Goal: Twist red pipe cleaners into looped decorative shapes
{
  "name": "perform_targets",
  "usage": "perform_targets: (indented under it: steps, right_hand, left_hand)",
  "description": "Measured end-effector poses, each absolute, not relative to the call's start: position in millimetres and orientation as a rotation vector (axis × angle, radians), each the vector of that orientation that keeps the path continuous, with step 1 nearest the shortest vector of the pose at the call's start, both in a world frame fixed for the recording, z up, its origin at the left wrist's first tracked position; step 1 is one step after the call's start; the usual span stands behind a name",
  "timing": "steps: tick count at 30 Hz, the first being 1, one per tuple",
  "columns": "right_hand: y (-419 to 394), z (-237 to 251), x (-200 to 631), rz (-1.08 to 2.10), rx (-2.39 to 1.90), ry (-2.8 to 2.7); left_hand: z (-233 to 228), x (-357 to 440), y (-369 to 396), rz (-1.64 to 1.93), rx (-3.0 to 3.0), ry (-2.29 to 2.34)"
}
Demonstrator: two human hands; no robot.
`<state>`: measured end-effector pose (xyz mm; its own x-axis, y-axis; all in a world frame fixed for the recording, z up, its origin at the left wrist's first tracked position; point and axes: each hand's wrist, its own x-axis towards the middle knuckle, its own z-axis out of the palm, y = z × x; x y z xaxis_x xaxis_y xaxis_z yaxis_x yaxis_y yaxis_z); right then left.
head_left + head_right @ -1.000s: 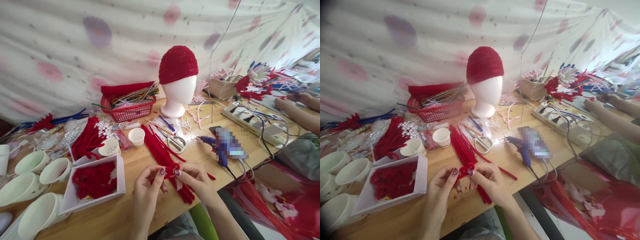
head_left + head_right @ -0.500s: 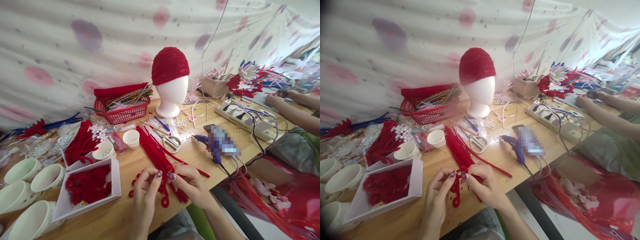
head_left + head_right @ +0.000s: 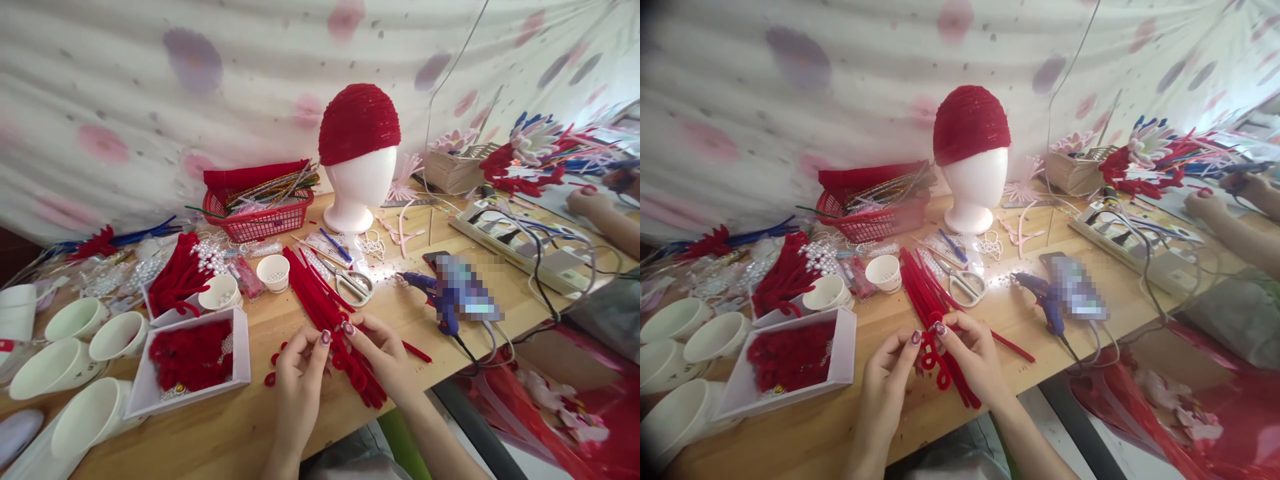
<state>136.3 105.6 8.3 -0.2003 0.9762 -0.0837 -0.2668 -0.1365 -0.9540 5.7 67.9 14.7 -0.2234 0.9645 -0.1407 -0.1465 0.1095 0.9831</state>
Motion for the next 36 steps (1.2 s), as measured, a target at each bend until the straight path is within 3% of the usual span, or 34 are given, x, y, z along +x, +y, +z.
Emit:
perform_targets:
  steps: [8,13,36]
  right_hand:
    - [105.5,-3.6,123.4,1.790,-1.024,-0.761]
    - [103.6,-1.9,119.7,1.830,-1.043,-0.910]
    - [109.8,7.6,116.7,2.082,-0.852,-0.612]
  left_hand:
    - [11.7,3.1,73.1,1.450,0.969,1.453]
    - [7.7,1.4,73.6,1.428,0.856,1.329]
    - [-11.8,-0.1,73.3,1.642,0.782,0.892]
